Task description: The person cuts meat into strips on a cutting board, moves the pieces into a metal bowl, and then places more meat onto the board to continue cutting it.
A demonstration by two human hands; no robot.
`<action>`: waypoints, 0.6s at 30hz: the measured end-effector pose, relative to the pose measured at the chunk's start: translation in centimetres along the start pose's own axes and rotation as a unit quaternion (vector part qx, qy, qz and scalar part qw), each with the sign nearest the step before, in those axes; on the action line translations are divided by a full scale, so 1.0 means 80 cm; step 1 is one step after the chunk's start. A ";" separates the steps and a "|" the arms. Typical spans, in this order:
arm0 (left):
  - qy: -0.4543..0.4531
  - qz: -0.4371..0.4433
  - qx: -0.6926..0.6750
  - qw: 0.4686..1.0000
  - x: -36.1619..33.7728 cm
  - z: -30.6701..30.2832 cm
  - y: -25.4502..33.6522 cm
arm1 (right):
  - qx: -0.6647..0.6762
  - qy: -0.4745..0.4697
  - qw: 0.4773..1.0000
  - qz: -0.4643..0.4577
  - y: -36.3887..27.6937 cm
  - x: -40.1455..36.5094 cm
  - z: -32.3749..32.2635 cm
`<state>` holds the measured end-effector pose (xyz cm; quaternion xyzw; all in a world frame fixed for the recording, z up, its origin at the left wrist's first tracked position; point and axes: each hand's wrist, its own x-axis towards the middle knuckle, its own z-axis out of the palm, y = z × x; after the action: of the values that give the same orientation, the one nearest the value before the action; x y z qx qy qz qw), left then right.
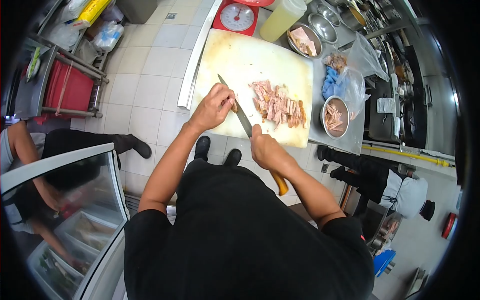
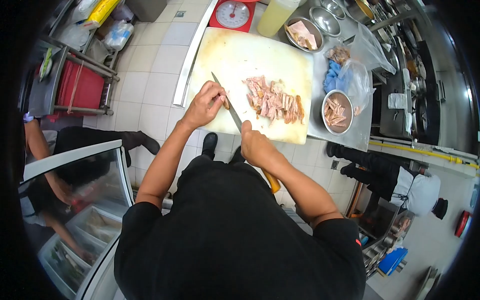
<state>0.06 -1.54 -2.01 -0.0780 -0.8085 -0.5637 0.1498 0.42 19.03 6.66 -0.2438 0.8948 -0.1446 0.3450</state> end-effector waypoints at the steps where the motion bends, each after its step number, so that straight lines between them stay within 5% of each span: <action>1: -0.006 -0.003 0.001 1.000 -0.003 0.000 0.003 | 0.004 0.005 1.000 0.003 0.005 0.003 0.012; 10: 0.035 -0.058 0.079 0.995 -0.036 -0.034 0.008 | 0.091 -0.010 0.996 -0.002 0.038 -0.004 -0.014; 12: 0.035 -0.074 0.096 0.992 -0.033 -0.035 0.013 | 0.060 0.077 0.995 -0.019 0.043 -0.019 -0.009; 14: 0.050 0.023 0.155 0.986 -0.025 -0.028 0.017 | 0.054 0.074 0.996 -0.018 0.046 -0.034 -0.008; 18: -0.010 0.038 0.152 0.988 -0.026 -0.008 0.007 | 0.006 0.080 0.996 -0.047 0.054 -0.065 0.005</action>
<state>2.26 -1.83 -1.96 -0.0911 -0.8830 -0.4268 0.1730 2.57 25.37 7.41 -0.2711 0.9064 -0.1847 0.2662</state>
